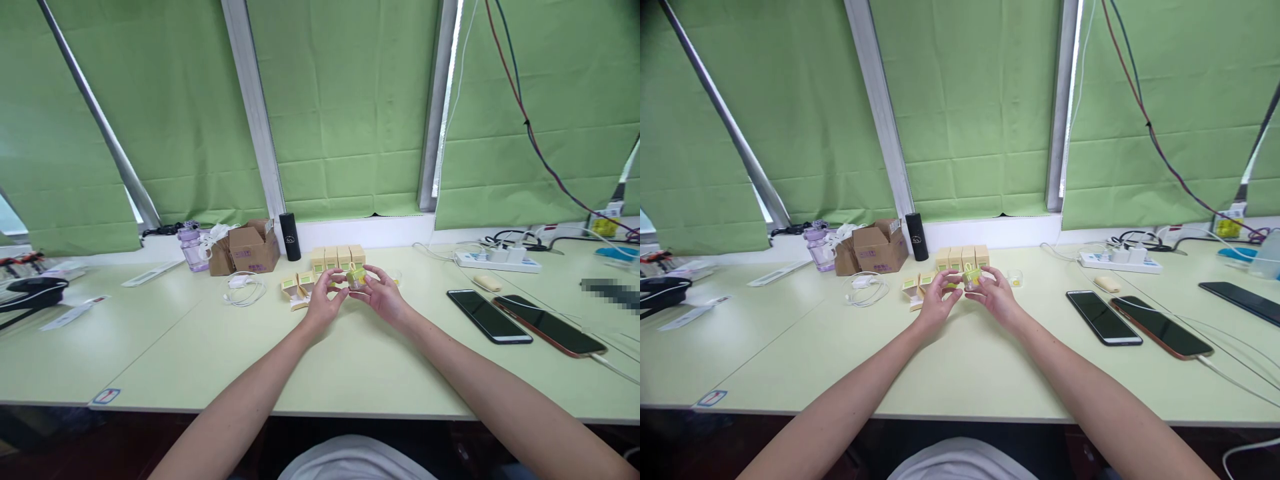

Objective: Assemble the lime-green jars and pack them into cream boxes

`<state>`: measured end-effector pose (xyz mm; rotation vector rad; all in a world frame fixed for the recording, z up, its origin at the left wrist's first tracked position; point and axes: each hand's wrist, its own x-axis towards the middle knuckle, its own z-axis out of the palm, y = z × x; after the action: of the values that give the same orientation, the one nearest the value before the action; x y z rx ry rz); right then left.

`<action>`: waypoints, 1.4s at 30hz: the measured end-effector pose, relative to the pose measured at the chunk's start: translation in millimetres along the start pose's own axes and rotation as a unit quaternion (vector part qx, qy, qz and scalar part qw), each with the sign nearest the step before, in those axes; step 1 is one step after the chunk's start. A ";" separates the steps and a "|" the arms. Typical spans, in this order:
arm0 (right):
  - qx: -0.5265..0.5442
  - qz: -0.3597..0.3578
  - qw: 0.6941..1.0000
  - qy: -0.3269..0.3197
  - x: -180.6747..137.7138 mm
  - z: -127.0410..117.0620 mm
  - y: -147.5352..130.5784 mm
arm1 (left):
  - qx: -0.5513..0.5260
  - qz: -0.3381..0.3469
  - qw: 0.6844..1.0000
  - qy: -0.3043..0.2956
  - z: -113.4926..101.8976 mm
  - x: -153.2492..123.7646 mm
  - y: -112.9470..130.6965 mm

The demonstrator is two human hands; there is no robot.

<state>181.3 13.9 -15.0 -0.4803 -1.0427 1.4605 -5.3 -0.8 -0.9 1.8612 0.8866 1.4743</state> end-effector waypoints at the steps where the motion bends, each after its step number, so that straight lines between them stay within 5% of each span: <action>1: -0.005 -0.007 1.000 0.006 -0.4 0.7 0.5 | -0.005 -0.004 1.000 -0.001 0.0 0.1 -0.3; 15: -0.212 -0.135 0.968 0.024 -6.3 13.3 3.3 | -0.050 -0.031 0.998 -0.011 1.6 2.0 -3.8; 24: -0.233 -0.119 0.965 0.025 -2.7 5.1 7.0 | 0.058 -0.037 0.998 0.014 -1.0 2.8 -8.9; 33: -0.342 -0.132 0.916 0.162 5.9 -10.9 8.0 | 0.183 -0.010 0.983 0.003 -7.0 0.3 -16.0; 42: -0.392 -0.065 0.900 0.181 11.8 -23.5 15.0 | 0.233 0.001 0.972 -0.024 -6.7 -2.2 -19.6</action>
<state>189.3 34.3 -35.9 -1.1827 -1.3016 0.7336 -14.9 9.5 -16.3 2.2158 1.2929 1.2893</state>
